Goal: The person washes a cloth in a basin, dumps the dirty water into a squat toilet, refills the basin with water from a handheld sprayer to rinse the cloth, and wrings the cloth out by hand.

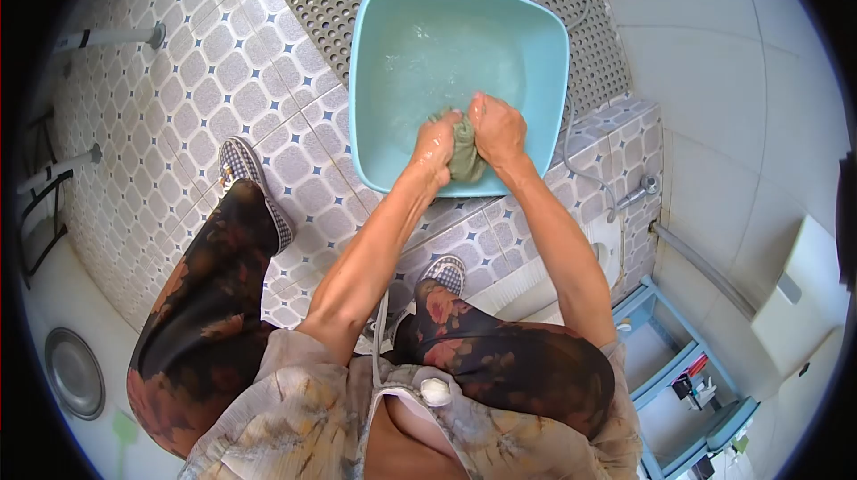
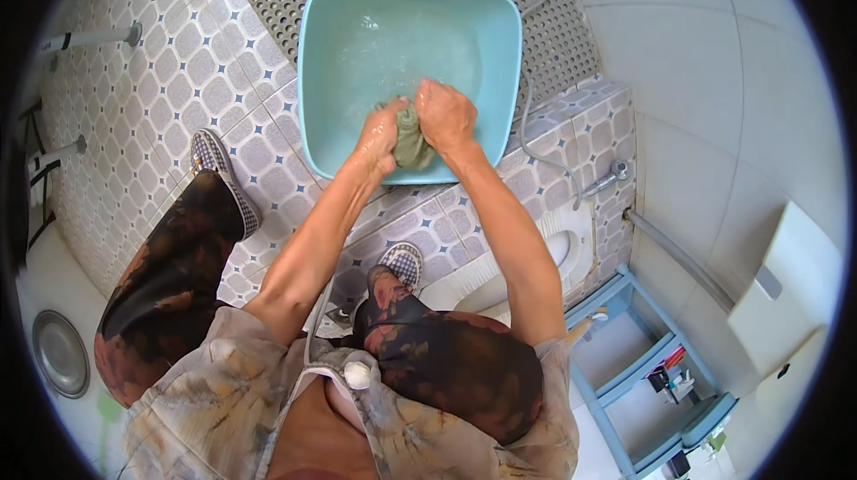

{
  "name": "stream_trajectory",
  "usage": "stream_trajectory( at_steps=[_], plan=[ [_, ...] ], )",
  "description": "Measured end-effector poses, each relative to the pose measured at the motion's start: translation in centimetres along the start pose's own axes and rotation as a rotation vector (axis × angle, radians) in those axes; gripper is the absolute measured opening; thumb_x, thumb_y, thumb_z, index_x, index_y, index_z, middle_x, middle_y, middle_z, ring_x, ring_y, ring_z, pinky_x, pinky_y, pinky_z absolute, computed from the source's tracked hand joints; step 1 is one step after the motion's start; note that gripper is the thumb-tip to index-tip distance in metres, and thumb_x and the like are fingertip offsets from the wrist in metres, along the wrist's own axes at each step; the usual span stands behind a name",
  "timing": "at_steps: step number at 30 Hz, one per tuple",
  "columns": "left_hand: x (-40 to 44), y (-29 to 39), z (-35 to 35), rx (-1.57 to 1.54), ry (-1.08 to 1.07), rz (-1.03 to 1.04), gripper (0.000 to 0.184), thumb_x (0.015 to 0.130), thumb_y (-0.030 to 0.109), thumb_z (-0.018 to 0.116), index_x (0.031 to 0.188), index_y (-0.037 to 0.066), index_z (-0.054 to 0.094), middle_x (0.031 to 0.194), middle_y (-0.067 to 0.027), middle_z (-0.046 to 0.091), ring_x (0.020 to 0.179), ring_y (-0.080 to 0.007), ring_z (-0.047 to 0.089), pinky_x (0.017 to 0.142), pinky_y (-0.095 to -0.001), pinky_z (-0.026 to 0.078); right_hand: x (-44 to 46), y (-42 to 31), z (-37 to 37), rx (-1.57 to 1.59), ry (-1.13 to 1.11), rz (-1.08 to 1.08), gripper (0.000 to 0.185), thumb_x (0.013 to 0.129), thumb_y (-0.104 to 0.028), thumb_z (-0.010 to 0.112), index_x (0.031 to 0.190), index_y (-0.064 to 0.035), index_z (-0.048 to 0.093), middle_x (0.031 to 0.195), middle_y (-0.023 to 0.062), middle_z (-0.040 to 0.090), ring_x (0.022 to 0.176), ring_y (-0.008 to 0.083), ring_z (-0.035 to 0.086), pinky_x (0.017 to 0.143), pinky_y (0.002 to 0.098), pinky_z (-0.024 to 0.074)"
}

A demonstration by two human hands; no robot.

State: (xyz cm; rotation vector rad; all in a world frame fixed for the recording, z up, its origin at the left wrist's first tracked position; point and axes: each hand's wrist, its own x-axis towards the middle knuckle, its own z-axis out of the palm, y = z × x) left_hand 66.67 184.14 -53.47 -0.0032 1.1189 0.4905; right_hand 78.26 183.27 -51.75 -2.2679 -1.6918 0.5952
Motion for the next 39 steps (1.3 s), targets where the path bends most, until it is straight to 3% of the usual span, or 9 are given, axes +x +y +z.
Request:
stream_trajectory(
  at_steps=[6,12,15,22,25,31,34,37,39],
  plan=[
    [-3.9,-0.7,2.4,0.138,0.070,0.249,0.030,0.093,0.028,0.059,0.105,0.000,0.060,0.093,-0.0068,0.064,0.083,-0.0154,0.060,0.077,-0.0307,0.049,-2.2,4.6,0.0,0.160,-0.131,0.303,0.032,0.096,-0.030,0.045,0.093,-0.0034,0.064,0.091,0.0239,0.065,0.091,0.0434,0.060,0.080,0.0478,0.0465],
    [-2.0,3.2,0.0,0.389,0.089,0.731,0.030,0.091,0.032,0.062,0.090,0.002,0.068,0.116,-0.0128,0.053,0.101,-0.0202,0.053,0.091,-0.0325,0.043,-2.6,2.3,-4.5,0.852,0.172,0.237,0.007,0.086,-0.001,0.059,0.090,-0.0051,0.062,0.102,0.0106,0.069,0.108,0.0327,0.058,0.097,0.0405,0.0418],
    [-3.1,5.5,-0.9,0.526,0.225,0.912,0.033,0.090,0.034,0.061,0.088,0.002,0.071,0.133,-0.0186,0.042,0.115,-0.0281,0.047,0.098,-0.0377,0.038,-2.9,3.1,-6.9,0.413,0.210,-0.165,0.013,0.081,0.003,0.060,0.088,-0.0084,0.063,0.115,0.0054,0.066,0.118,0.0268,0.051,0.104,0.0391,0.0358],
    [-1.0,2.2,-2.7,0.769,0.545,0.803,0.036,0.084,0.029,0.063,0.092,-0.006,0.068,0.125,-0.0262,0.053,0.114,-0.0383,0.052,0.098,-0.0410,0.040,-3.1,3.4,-6.2,-0.015,-0.195,-0.377,0.023,0.076,0.004,0.057,0.092,-0.0095,0.067,0.110,0.0066,0.066,0.113,0.0342,0.050,0.096,0.0422,0.0413],
    [-1.1,2.0,-3.1,0.926,0.411,0.563,0.033,0.081,0.026,0.063,0.091,-0.005,0.069,0.106,-0.0264,0.063,0.100,-0.0421,0.060,0.089,-0.0425,0.046,-1.6,3.3,-4.8,0.166,-0.115,-0.104,0.022,0.079,-0.001,0.059,0.098,-0.0083,0.067,0.109,0.0073,0.065,0.111,0.0355,0.050,0.091,0.0432,0.0446],
    [0.2,2.3,-4.0,1.387,0.192,0.353,0.029,0.078,0.024,0.064,0.087,-0.002,0.071,0.093,-0.0257,0.065,0.087,-0.0433,0.063,0.079,-0.0487,0.050,1.0,1.8,-0.5,-0.142,0.104,-0.102,0.032,0.080,-0.010,0.066,0.112,-0.0072,0.062,0.121,0.0129,0.056,0.109,0.0342,0.050,0.091,0.0425,0.0459],
    [-1.5,3.0,-3.2,1.316,0.215,0.375,0.029,0.077,0.024,0.065,0.091,-0.001,0.070,0.098,-0.0250,0.065,0.091,-0.0423,0.063,0.082,-0.0486,0.049,1.4,1.9,-0.2,-0.215,0.051,-0.159,0.038,0.080,-0.011,0.067,0.117,-0.0065,0.059,0.127,0.0149,0.051,0.109,0.0346,0.050,0.091,0.0425,0.0459],
    [-1.7,2.4,-2.7,1.177,0.536,0.821,0.031,0.077,0.025,0.067,0.096,0.001,0.066,0.105,-0.0240,0.065,0.095,-0.0426,0.063,0.085,-0.0463,0.049,2.4,1.3,-1.0,-0.236,0.151,-0.232,0.042,0.080,-0.012,0.067,0.119,-0.0057,0.057,0.126,0.0154,0.051,0.112,0.0358,0.048,0.093,0.0427,0.0451],
    [-1.3,3.2,-2.1,1.059,0.585,0.725,0.032,0.077,0.026,0.067,0.098,0.002,0.064,0.109,-0.0237,0.064,0.098,-0.0425,0.062,0.087,-0.0450,0.049,3.8,1.1,-0.2,-0.115,0.112,-0.260,0.047,0.079,-0.012,0.068,0.123,-0.0056,0.053,0.126,0.0158,0.051,0.113,0.0364,0.048,0.094,0.0432,0.0445]
  ],
)
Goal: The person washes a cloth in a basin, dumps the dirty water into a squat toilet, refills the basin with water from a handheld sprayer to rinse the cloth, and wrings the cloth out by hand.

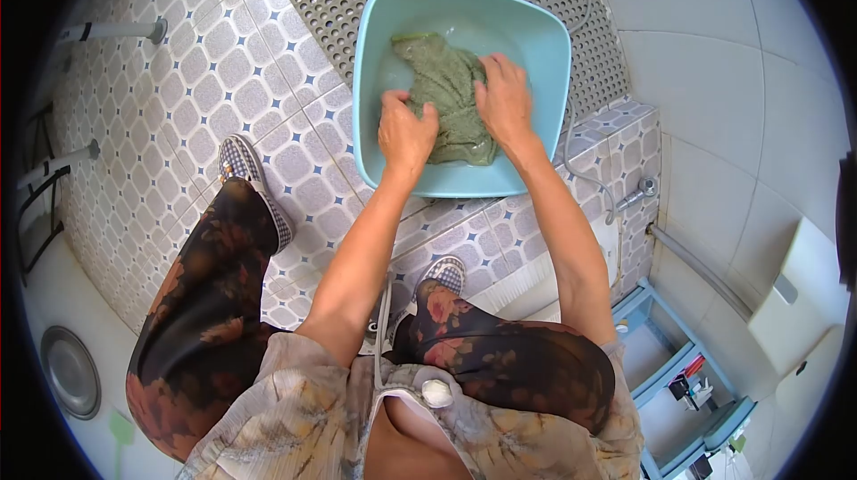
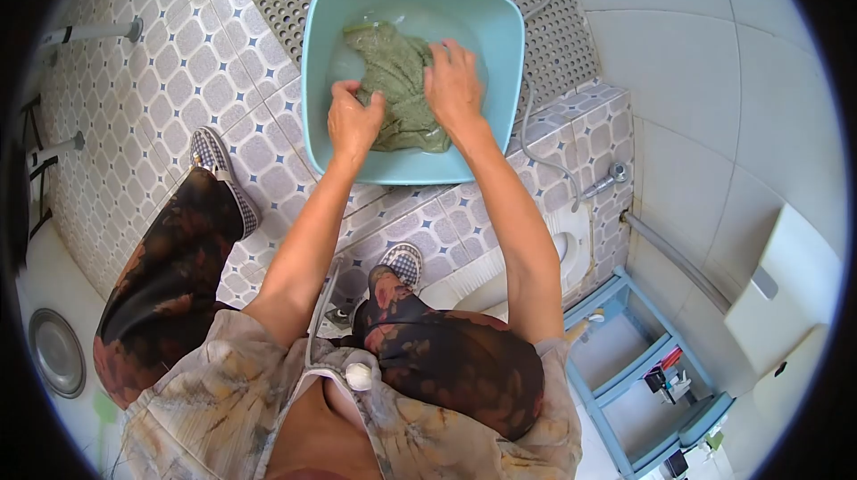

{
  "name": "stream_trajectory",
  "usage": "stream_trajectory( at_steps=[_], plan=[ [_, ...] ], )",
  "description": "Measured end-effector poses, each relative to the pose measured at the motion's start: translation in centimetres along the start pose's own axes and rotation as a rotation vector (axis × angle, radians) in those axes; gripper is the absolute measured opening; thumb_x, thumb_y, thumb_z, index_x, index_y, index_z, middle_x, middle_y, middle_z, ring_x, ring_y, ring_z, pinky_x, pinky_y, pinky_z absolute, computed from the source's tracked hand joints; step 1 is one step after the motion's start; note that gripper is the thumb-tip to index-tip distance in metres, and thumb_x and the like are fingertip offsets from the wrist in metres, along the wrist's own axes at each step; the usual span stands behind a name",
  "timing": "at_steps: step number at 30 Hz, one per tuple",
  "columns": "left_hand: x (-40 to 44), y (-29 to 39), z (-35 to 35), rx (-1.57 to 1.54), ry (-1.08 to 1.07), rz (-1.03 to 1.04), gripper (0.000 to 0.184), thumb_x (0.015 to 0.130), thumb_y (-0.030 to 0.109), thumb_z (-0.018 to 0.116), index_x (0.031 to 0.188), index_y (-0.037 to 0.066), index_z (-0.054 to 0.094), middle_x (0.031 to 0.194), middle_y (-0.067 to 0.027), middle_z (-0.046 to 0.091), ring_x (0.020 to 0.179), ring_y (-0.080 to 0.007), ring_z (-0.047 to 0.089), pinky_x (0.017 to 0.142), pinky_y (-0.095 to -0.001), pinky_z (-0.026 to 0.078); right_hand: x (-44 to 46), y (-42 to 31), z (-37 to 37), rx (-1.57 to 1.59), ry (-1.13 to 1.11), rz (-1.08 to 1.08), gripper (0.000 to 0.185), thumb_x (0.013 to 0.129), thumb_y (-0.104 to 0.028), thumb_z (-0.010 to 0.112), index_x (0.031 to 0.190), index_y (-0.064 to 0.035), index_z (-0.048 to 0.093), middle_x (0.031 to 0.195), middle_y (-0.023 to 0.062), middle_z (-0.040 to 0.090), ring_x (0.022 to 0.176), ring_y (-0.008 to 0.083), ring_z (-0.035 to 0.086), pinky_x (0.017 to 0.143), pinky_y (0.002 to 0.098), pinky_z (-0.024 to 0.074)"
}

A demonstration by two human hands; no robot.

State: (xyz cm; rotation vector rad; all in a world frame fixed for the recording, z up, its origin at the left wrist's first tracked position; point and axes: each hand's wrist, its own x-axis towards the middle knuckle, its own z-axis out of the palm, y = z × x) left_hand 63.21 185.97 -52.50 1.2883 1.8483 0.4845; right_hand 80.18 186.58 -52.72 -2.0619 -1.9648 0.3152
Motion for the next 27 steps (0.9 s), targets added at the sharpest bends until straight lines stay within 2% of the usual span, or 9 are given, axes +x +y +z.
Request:
stream_trajectory(
  at_steps=[4,7,10,13,16,19,22,25,27],
  plan=[
    [1.8,0.0,0.8,0.135,-0.172,-0.164,0.036,0.079,0.029,0.068,0.099,0.000,0.064,0.108,-0.0227,0.065,0.101,-0.0416,0.062,0.088,-0.0441,0.049,1.7,-1.7,2.0,0.173,-0.073,-0.091,0.053,0.079,-0.011,0.067,0.129,-0.0080,0.049,0.127,0.0193,0.050,0.116,0.0387,0.047,0.096,0.0437,0.0433],
    [2.5,-0.8,1.4,0.331,-0.519,-0.173,0.036,0.081,0.030,0.066,0.103,0.001,0.065,0.106,-0.0213,0.066,0.103,-0.0398,0.062,0.087,-0.0443,0.049,0.6,-2.5,2.6,0.018,-0.285,-0.096,0.066,0.077,-0.018,0.072,0.135,-0.0137,0.040,0.133,0.0176,0.046,0.114,0.0364,0.049,0.091,0.0449,0.0472],
    [2.2,-1.9,2.0,0.236,-0.452,-0.074,0.039,0.081,0.033,0.067,0.102,0.000,0.068,0.091,-0.0184,0.069,0.090,-0.0337,0.067,0.081,-0.0399,0.050,0.7,-1.7,1.6,0.070,-0.423,0.139,0.061,0.075,-0.018,0.074,0.130,-0.0152,0.048,0.121,0.0166,0.055,0.105,0.0375,0.055,0.088,0.0444,0.0484],
    [3.0,-3.2,2.2,-0.274,-0.430,-0.135,0.033,0.087,0.029,0.064,0.102,0.001,0.068,0.088,-0.0089,0.069,0.081,-0.0176,0.063,0.077,-0.0307,0.050,1.1,1.4,1.1,0.344,-0.407,0.275,0.053,0.075,-0.016,0.075,0.123,-0.0114,0.054,0.102,0.0099,0.063,0.094,0.0318,0.061,0.083,0.0397,0.0498],
    [2.2,1.3,-1.9,-0.521,-0.398,0.093,0.026,0.090,0.021,0.062,0.104,0.000,0.068,0.087,-0.0028,0.066,0.079,-0.0084,0.056,0.073,-0.0241,0.047,0.8,1.8,-1.8,0.800,-0.223,0.429,0.037,0.077,-0.014,0.074,0.110,-0.0085,0.059,0.088,0.0032,0.064,0.086,0.0225,0.062,0.077,0.0335,0.0499],
    [1.3,5.4,-4.6,-0.686,-0.358,0.292,0.026,0.090,0.019,0.061,0.109,0.003,0.068,0.086,-0.0090,0.069,0.074,-0.0106,0.057,0.067,-0.0294,0.048,0.6,1.2,-5.4,1.230,0.041,0.375,0.023,0.082,-0.012,0.071,0.101,-0.0081,0.058,0.093,0.0020,0.063,0.084,0.0146,0.059,0.074,0.0292,0.0487],
    [-0.1,9.3,-7.9,-0.718,-0.444,0.396,0.024,0.088,0.013,0.062,0.110,0.004,0.067,0.089,-0.0090,0.069,0.076,-0.0108,0.060,0.066,-0.0278,0.048,0.3,-0.6,-10.3,1.598,0.215,0.338,0.014,0.084,-0.008,0.066,0.092,-0.0101,0.056,0.093,0.0042,0.063,0.081,0.0146,0.058,0.075,0.0304,0.0486],
    [-1.4,11.5,-9.4,-0.652,-0.409,0.700,0.021,0.088,0.006,0.062,0.107,-0.002,0.067,0.091,-0.0053,0.068,0.080,-0.0105,0.060,0.071,-0.0244,0.048,-0.4,-0.8,-13.4,1.676,0.242,0.221,0.012,0.084,-0.003,0.062,0.089,-0.0101,0.053,0.093,0.0047,0.062,0.085,0.0154,0.058,0.081,0.0317,0.0482],
    [-2.9,12.4,-10.0,-0.593,-0.418,0.780,0.023,0.085,0.004,0.062,0.107,-0.001,0.067,0.088,-0.0082,0.067,0.077,-0.0137,0.061,0.069,-0.0266,0.047,-1.0,-0.9,-14.9,1.710,0.255,0.231,0.013,0.084,-0.001,0.060,0.088,-0.0098,0.052,0.094,0.0049,0.062,0.089,0.0159,0.058,0.084,0.0318,0.0475]
  ],
)
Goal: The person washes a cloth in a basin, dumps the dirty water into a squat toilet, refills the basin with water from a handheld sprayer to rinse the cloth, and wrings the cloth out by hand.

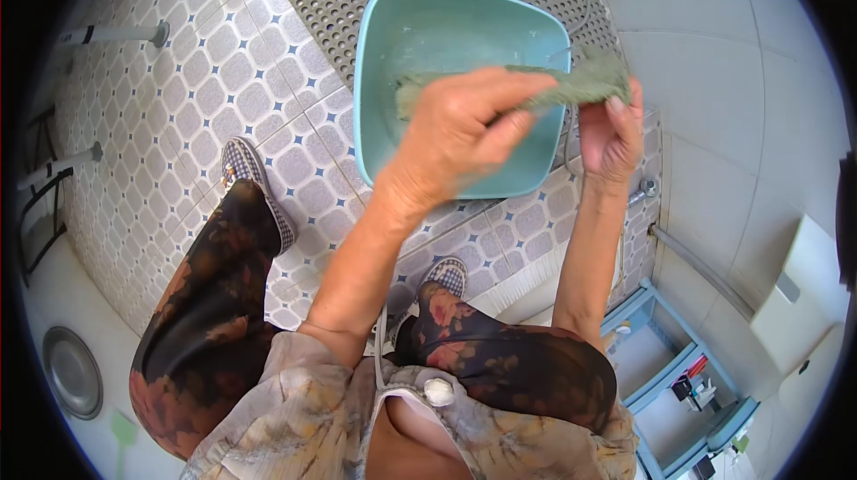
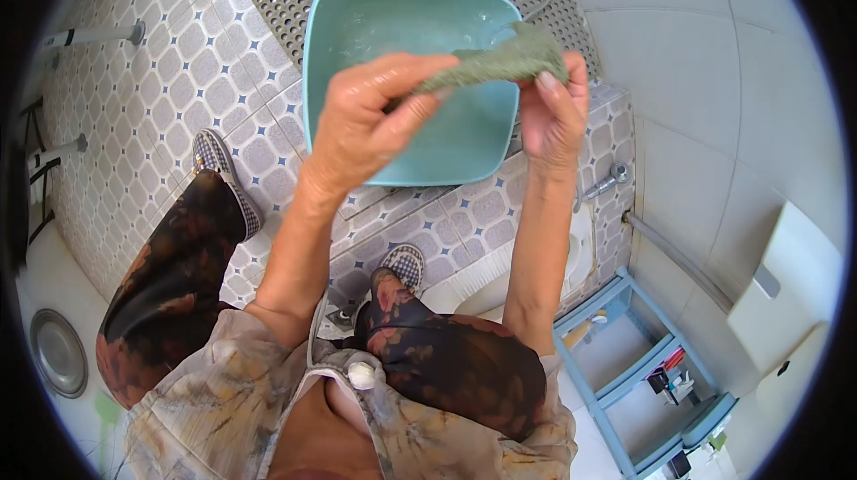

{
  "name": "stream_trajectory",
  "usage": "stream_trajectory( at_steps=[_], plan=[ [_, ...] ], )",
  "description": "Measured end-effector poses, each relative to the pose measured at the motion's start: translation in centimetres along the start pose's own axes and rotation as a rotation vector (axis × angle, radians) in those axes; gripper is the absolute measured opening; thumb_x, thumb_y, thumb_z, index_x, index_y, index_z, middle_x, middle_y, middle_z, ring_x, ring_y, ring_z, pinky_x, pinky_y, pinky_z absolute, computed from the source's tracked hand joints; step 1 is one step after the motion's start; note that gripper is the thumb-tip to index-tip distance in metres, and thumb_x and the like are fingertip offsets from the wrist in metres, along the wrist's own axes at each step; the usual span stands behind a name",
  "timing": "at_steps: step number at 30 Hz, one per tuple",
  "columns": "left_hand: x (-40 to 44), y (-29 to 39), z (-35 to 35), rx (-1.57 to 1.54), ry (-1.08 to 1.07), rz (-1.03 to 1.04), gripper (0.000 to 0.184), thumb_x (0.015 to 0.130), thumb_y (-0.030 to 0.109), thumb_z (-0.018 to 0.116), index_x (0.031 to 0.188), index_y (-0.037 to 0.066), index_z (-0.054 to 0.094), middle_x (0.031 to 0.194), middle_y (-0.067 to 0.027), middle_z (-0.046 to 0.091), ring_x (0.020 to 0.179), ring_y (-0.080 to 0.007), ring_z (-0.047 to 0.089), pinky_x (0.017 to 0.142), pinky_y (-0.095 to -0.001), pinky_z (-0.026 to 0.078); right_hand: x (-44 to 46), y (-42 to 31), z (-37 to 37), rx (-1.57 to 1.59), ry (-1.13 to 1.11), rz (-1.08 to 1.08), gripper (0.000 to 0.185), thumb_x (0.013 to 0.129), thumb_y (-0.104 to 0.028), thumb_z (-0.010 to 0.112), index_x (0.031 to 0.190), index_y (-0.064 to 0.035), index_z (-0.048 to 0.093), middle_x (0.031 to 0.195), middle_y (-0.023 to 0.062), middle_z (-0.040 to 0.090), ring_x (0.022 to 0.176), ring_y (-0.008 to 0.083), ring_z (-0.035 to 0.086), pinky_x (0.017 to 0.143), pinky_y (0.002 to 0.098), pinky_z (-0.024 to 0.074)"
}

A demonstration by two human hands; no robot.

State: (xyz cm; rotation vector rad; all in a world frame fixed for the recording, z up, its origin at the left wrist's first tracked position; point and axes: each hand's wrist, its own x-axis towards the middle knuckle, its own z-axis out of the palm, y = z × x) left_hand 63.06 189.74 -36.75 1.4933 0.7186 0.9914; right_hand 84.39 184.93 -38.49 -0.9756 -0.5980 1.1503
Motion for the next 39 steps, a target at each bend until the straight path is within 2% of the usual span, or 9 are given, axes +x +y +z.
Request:
stream_trajectory(
  at_steps=[5,8,13,19,26,29,32,35,39],
  plan=[
    [-1.4,-2.7,4.4,0.078,-0.075,-0.025,0.025,0.082,0.004,0.061,0.106,0.003,0.068,0.080,-0.0126,0.063,0.071,-0.0240,0.060,0.064,-0.0344,0.047,0.0,1.6,-4.3,-0.253,0.012,0.129,0.013,0.081,0.002,0.059,0.088,-0.0066,0.052,0.102,0.0095,0.061,0.095,0.0165,0.057,0.090,0.0316,0.0460],
    [-3.4,-7.2,6.6,0.097,-0.053,-0.217,0.024,0.083,0.007,0.060,0.106,0.004,0.067,0.079,-0.0150,0.062,0.071,-0.0296,0.060,0.066,-0.0381,0.047,-0.7,5.8,-6.2,-0.780,0.005,0.205,0.020,0.082,-0.006,0.062,0.099,0.0008,0.054,0.120,0.0161,0.058,0.105,0.0242,0.057,0.094,0.0331,0.0449],
    [-6.4,-10.6,7.1,0.184,-0.152,-0.529,0.026,0.082,0.009,0.056,0.105,0.002,0.066,0.082,-0.0212,0.064,0.076,-0.0375,0.061,0.070,-0.0439,0.047,-2.0,8.7,-4.7,-1.263,-0.144,0.376,0.053,0.086,-0.025,0.064,0.127,0.0045,0.048,0.132,0.0245,0.049,0.120,0.0360,0.050,0.104,0.0373,0.0377],
    [-6.8,-12.9,3.5,0.439,-0.589,-0.501,0.020,0.080,0.014,0.051,0.087,-0.002,0.062,0.084,-0.0254,0.063,0.082,-0.0432,0.060,0.074,-0.0500,0.045,-3.2,13.2,-5.2,-1.509,-0.359,0.503,0.088,0.080,-0.047,0.070,0.145,-0.0029,0.031,0.145,0.0321,0.029,0.135,0.0475,0.029,0.111,0.0441,0.0290],
    [-7.7,-14.0,1.8,0.348,-0.793,-0.535,0.035,0.077,0.020,0.056,0.105,0.001,0.066,0.093,-0.0240,0.066,0.091,-0.0390,0.063,0.083,-0.0442,0.049,-3.9,14.3,-2.7,-1.755,-0.353,0.312,0.087,0.070,-0.032,0.080,0.142,-0.0083,0.036,0.145,0.0290,0.023,0.128,0.0480,0.031,0.106,0.0477,0.0354],
    [-8.7,-14.2,2.5,0.324,-0.657,-0.512,0.040,0.078,0.019,0.057,0.114,0.003,0.065,0.099,-0.0236,0.067,0.094,-0.0374,0.064,0.085,-0.0403,0.049,-2.6,13.4,-3.9,-1.745,-0.262,0.361,0.084,0.073,-0.030,0.078,0.142,-0.0062,0.035,0.146,0.0287,0.021,0.128,0.0491,0.030,0.107,0.0467,0.0349],
    [-7.2,-13.9,1.8,0.233,-0.566,-0.556,0.038,0.080,0.022,0.058,0.111,0.002,0.066,0.100,-0.0238,0.067,0.093,-0.0365,0.064,0.084,-0.0391,0.050,-3.2,14.4,-4.7,-1.706,-0.135,0.165,0.080,0.075,-0.024,0.075,0.142,-0.0083,0.035,0.146,0.0305,0.018,0.125,0.0514,0.031,0.106,0.0501,0.0342],
    [-5.0,-12.6,0.1,0.421,-0.333,-0.827,0.036,0.082,0.026,0.059,0.108,0.002,0.067,0.096,-0.0230,0.068,0.092,-0.0355,0.065,0.084,-0.0388,0.050,-5.3,16.4,-2.1,-1.824,-0.100,0.193,0.078,0.075,-0.020,0.073,0.142,-0.0098,0.035,0.144,0.0332,0.018,0.120,0.0536,0.032,0.103,0.0550,0.0337],
    [-5.8,-14.6,-0.6,0.508,0.149,-0.676,0.044,0.084,0.033,0.060,0.115,0.003,0.063,0.103,-0.0213,0.067,0.100,-0.0335,0.063,0.087,-0.0391,0.049,-5.8,16.6,-1.6,-1.723,-0.266,0.293,0.077,0.074,-0.009,0.071,0.142,-0.0163,0.035,0.144,0.0326,0.017,0.121,0.0558,0.030,0.101,0.0561,0.0342]
  ],
)
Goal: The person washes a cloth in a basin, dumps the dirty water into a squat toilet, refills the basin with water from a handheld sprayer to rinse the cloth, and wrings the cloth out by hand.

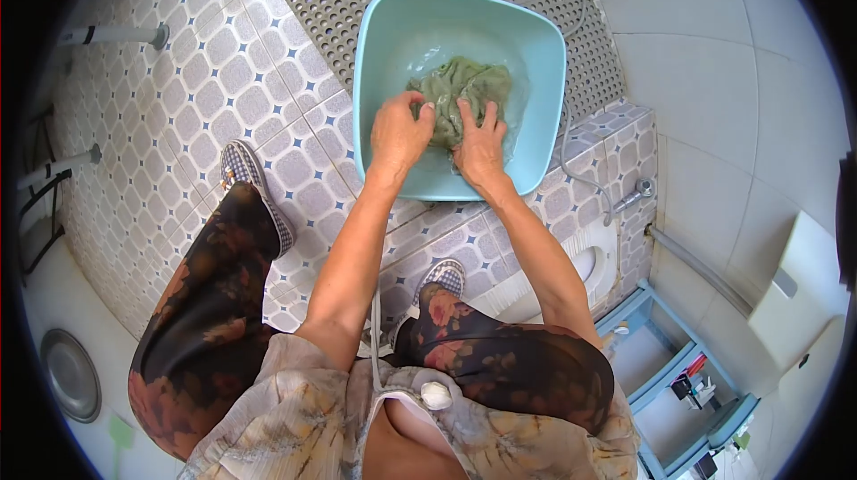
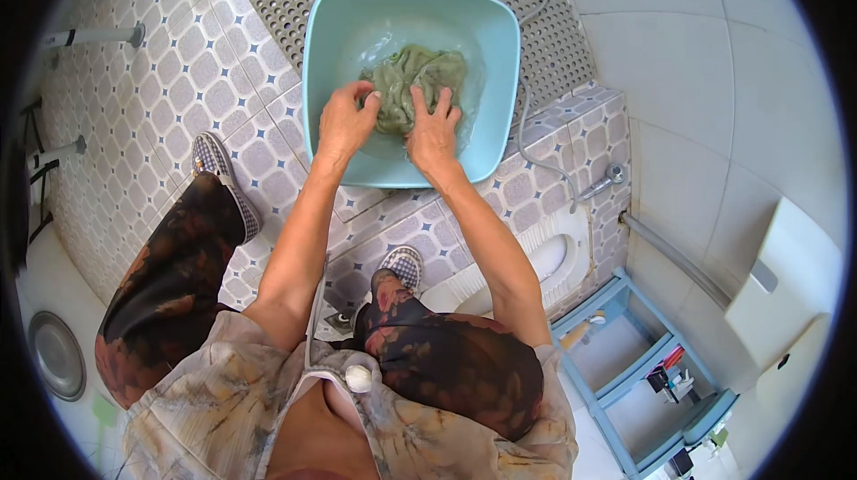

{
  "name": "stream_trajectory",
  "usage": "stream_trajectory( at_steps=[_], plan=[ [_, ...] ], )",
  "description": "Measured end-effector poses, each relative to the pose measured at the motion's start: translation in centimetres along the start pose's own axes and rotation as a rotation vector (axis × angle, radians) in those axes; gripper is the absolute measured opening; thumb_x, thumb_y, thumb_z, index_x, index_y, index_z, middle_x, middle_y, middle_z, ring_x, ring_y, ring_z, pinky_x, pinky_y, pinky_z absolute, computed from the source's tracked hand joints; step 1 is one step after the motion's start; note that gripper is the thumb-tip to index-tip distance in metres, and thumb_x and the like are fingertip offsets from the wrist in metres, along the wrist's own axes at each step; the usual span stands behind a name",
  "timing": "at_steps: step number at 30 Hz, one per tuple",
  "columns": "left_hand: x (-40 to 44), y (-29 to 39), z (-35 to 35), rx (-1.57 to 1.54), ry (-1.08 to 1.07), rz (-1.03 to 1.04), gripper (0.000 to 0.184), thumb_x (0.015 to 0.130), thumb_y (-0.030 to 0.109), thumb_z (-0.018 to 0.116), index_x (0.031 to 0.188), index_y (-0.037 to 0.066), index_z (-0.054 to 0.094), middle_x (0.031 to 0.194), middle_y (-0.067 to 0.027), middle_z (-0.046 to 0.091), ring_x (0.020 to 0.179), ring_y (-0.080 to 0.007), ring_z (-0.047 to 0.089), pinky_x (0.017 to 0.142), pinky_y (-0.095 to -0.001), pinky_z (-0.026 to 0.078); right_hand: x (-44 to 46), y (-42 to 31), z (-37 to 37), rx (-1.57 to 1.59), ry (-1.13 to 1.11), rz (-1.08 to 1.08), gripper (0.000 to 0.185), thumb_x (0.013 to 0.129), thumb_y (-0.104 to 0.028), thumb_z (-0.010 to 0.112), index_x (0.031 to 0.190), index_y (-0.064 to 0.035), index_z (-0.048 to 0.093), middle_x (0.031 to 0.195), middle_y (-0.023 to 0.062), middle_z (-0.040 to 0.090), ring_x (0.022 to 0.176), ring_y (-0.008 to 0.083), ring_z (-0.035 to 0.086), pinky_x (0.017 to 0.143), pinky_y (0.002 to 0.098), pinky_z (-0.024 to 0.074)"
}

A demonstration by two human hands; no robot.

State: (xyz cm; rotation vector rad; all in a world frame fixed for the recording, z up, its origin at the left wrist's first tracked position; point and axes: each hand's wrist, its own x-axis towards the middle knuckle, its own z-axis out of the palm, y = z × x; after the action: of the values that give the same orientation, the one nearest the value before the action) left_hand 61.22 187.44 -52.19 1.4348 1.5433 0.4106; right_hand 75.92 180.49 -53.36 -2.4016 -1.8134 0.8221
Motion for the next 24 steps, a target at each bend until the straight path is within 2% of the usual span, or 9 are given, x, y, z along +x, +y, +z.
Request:
stream_trajectory(
  at_steps=[2,4,5,10,14,15,17,22,24],
  plan=[
    [0.3,-0.9,0.9,-0.011,0.127,0.032,0.048,0.086,0.037,0.060,0.120,0.003,0.061,0.108,-0.0189,0.066,0.104,-0.0310,0.062,0.089,-0.0394,0.048,-0.2,-0.2,-0.8,0.279,0.091,0.063,0.059,0.071,0.001,0.064,0.127,-0.0132,0.052,0.132,0.0225,0.040,0.117,0.0415,0.043,0.098,0.0467,0.0402],
    [0.5,-0.9,1.5,-0.358,-0.008,-0.221,0.060,0.084,0.038,0.064,0.129,0.000,0.051,0.120,-0.0207,0.059,0.111,-0.0317,0.057,0.091,-0.0405,0.047,-0.5,0.1,-2.4,0.619,0.077,0.104,0.047,0.070,0.004,0.058,0.115,-0.0094,0.061,0.121,0.0164,0.052,0.111,0.0325,0.052,0.096,0.0406,0.0430],
    [0.3,-0.3,1.4,-0.530,-0.077,-0.354,0.067,0.084,0.039,0.066,0.133,-0.001,0.045,0.126,-0.0216,0.055,0.115,-0.0321,0.055,0.092,-0.0411,0.047,-1.0,-0.6,-3.2,0.713,0.103,0.070,0.042,0.070,0.004,0.056,0.109,-0.0081,0.063,0.115,0.0147,0.055,0.107,0.0300,0.054,0.095,0.0383,0.0434],
    [1.5,0.1,1.8,-1.194,-0.313,-0.657,0.049,0.086,0.034,0.067,0.120,0.005,0.050,0.107,-0.0146,0.060,0.100,-0.0309,0.061,0.082,-0.0397,0.052,-3.0,-5.1,-7.2,0.952,0.093,-0.216,0.026,0.069,0.003,0.050,0.085,-0.0040,0.069,0.099,0.0105,0.059,0.101,0.0233,0.057,0.093,0.0318,0.0440],
    [0.7,1.7,1.0,-1.336,-0.413,-0.515,0.042,0.083,0.026,0.071,0.110,0.002,0.050,0.092,-0.0117,0.058,0.085,-0.0233,0.062,0.065,-0.0327,0.053,-4.1,-8.7,-8.7,0.724,0.110,-0.382,0.022,0.064,0.001,0.051,0.079,-0.0049,0.065,0.093,0.0109,0.056,0.090,0.0260,0.058,0.085,0.0320,0.0472],
    [0.9,1.5,1.2,-1.331,-0.409,-0.521,0.028,0.086,0.026,0.068,0.097,0.007,0.050,0.077,-0.0057,0.055,0.071,-0.0166,0.058,0.060,-0.0309,0.049,-4.2,-9.2,-8.6,0.615,0.151,-0.404,0.021,0.064,-0.001,0.054,0.080,-0.0082,0.065,0.093,0.0108,0.055,0.081,0.0287,0.060,0.075,0.0357,0.0511],
    [-0.6,2.9,-0.1,-1.219,-0.365,-0.361,0.023,0.088,0.027,0.066,0.092,0.009,0.053,0.072,-0.0028,0.052,0.065,-0.0135,0.053,0.056,-0.0302,0.044,-4.3,-10.5,-9.0,0.442,0.206,-0.414,0.015,0.068,-0.005,0.060,0.081,-0.0097,0.064,0.091,0.0104,0.054,0.078,0.0286,0.060,0.068,0.0374,0.0517],
    [-0.4,0.2,1.2,-1.166,-0.317,-0.379,0.029,0.096,0.022,0.055,0.120,0.006,0.054,0.094,-0.0053,0.058,0.084,-0.0158,0.056,0.079,-0.0275,0.049,-3.2,-10.7,-6.7,0.230,0.308,-0.393,0.009,0.078,-0.019,0.067,0.081,-0.0116,0.062,0.085,0.0098,0.052,0.070,0.0296,0.061,0.055,0.0400,0.0508],
    [-1.3,-0.4,2.1,-1.246,-0.254,-0.292,0.025,0.096,0.024,0.053,0.113,0.006,0.057,0.089,-0.0044,0.058,0.078,-0.0154,0.055,0.073,-0.0276,0.048,-2.6,-10.2,-5.6,0.172,0.318,-0.338,0.014,0.083,-0.024,0.066,0.080,-0.0105,0.061,0.084,0.0107,0.053,0.067,0.0308,0.061,0.054,0.0393,0.0509]
  ],
)
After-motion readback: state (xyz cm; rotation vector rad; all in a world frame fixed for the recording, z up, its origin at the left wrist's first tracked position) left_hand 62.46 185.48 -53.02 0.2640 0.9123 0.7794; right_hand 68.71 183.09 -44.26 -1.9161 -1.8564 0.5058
